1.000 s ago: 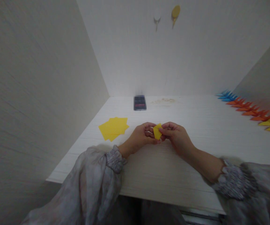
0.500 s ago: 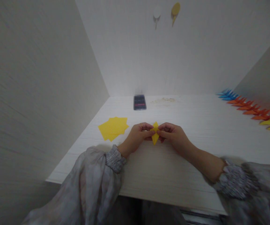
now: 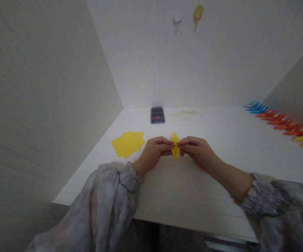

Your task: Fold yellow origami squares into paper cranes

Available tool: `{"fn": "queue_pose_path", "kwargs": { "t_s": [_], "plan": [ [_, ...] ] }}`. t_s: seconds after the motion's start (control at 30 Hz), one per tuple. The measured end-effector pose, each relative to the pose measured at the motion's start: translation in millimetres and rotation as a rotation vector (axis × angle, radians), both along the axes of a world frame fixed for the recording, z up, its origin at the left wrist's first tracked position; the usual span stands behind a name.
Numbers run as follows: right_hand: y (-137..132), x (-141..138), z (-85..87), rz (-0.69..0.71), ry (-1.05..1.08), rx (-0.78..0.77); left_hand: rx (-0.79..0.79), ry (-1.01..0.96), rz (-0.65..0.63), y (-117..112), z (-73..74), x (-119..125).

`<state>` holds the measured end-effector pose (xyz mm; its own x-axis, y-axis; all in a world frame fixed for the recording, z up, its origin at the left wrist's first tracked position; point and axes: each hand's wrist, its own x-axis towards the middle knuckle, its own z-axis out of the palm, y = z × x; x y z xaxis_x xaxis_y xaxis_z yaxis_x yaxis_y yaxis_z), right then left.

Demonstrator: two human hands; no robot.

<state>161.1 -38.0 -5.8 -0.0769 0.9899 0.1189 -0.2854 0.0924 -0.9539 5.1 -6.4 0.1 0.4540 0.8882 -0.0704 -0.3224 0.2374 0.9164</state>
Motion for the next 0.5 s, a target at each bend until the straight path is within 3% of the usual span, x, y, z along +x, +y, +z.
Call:
{"fn": "queue_pose_path", "kwargs": {
  "t_s": [0.3, 0.5],
  "plan": [
    [0.2, 2.4, 0.2, 0.016, -0.082, 0.125, 0.047, -0.013, -0.063, -1.0, 6.8, -2.5],
    [-0.2, 1.0, 0.0, -0.017, -0.185, 0.133, 0.092, 0.079, 0.027, 1.3, 2.0, -1.5]
  ]
}}
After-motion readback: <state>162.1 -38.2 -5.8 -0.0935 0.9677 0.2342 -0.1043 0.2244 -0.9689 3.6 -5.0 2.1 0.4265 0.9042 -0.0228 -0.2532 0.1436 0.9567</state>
